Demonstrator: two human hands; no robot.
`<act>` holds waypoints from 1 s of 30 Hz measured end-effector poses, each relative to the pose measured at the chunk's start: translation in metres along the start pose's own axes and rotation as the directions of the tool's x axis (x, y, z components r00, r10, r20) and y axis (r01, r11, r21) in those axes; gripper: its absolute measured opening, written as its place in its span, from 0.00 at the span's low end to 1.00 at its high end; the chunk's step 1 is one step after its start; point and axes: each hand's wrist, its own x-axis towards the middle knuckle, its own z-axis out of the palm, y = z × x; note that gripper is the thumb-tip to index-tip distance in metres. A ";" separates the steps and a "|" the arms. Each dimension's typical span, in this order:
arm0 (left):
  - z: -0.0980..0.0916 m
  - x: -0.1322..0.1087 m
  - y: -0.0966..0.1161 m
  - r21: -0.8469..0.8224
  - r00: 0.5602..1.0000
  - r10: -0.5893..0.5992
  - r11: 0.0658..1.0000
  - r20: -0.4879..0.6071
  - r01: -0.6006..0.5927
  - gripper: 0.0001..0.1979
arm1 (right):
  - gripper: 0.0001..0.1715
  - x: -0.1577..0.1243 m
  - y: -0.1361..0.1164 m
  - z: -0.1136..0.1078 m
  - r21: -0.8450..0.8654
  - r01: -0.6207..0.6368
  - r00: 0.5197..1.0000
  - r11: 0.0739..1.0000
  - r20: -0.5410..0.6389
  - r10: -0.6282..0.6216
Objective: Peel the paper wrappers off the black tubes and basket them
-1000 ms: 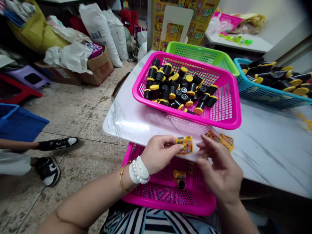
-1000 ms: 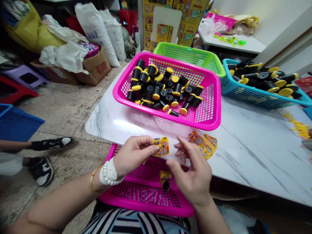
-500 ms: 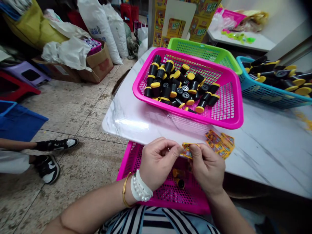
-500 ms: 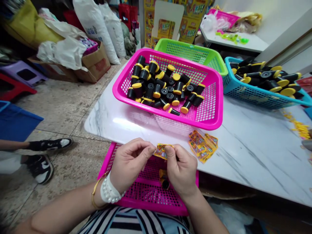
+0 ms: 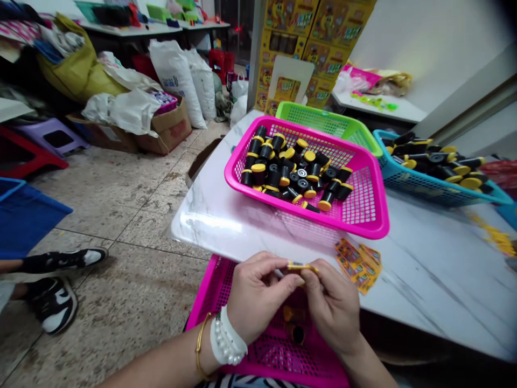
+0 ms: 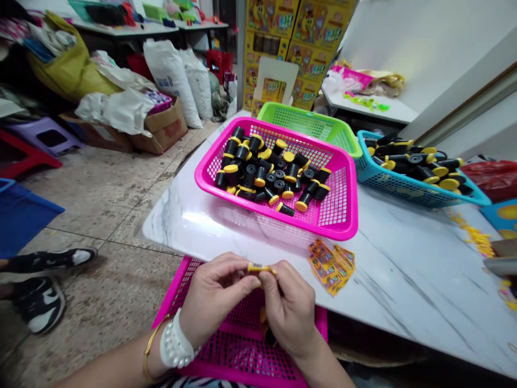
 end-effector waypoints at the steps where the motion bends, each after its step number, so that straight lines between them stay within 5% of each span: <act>1: -0.001 0.001 -0.001 -0.031 0.999 -0.042 0.999 0.012 0.043 0.07 | 0.14 0.001 -0.001 -0.002 0.018 0.018 0.999 1.000 0.027 -0.018; 5: -0.006 0.008 -0.006 -0.254 0.972 -0.230 0.938 0.049 0.235 0.10 | 0.14 0.019 0.000 -0.026 -0.010 0.126 0.986 0.992 0.114 -0.124; 10: -0.011 0.018 -0.013 -0.309 0.968 -0.234 0.930 -0.086 0.198 0.18 | 0.09 0.089 0.022 -0.065 -0.371 0.209 0.977 0.905 0.049 -0.206; 12: -0.012 0.022 -0.015 -0.263 0.964 -0.250 0.940 -0.091 0.218 0.16 | 0.07 0.125 0.034 -0.069 -0.487 0.175 0.975 0.856 0.207 -0.081; 16: -0.014 0.023 -0.013 -0.176 0.963 -0.264 0.952 -0.056 0.251 0.11 | 0.10 0.176 0.054 -0.053 -0.570 0.141 0.781 0.809 0.567 0.263; 20: -0.014 0.020 -0.009 -0.166 0.954 -0.301 0.941 -0.007 0.296 0.09 | 0.11 0.199 0.063 -0.036 -0.500 0.122 0.724 0.858 0.636 0.267; 22: -0.014 0.017 -0.007 -0.192 0.943 -0.330 0.923 0.043 0.332 0.09 | 0.10 0.201 0.062 -0.042 -0.456 0.097 0.753 0.884 0.615 0.235; 24: -0.014 0.015 -0.007 -0.237 0.932 -0.353 0.902 0.079 0.361 0.09 | 0.13 0.193 0.055 -0.057 -0.418 0.065 0.829 0.906 0.527 0.184; 27: -0.014 0.012 -0.009 -0.320 0.934 -0.346 0.878 0.089 0.356 0.10 | 0.24 0.155 0.030 -0.084 -0.336 0.002 0.927 0.942 0.355 0.125; 30: -0.013 0.011 -0.014 -0.358 0.950 -0.306 0.881 0.067 0.309 0.12 | 0.19 0.092 0.000 -0.091 0.114 -0.253 0.953 0.961 0.198 0.227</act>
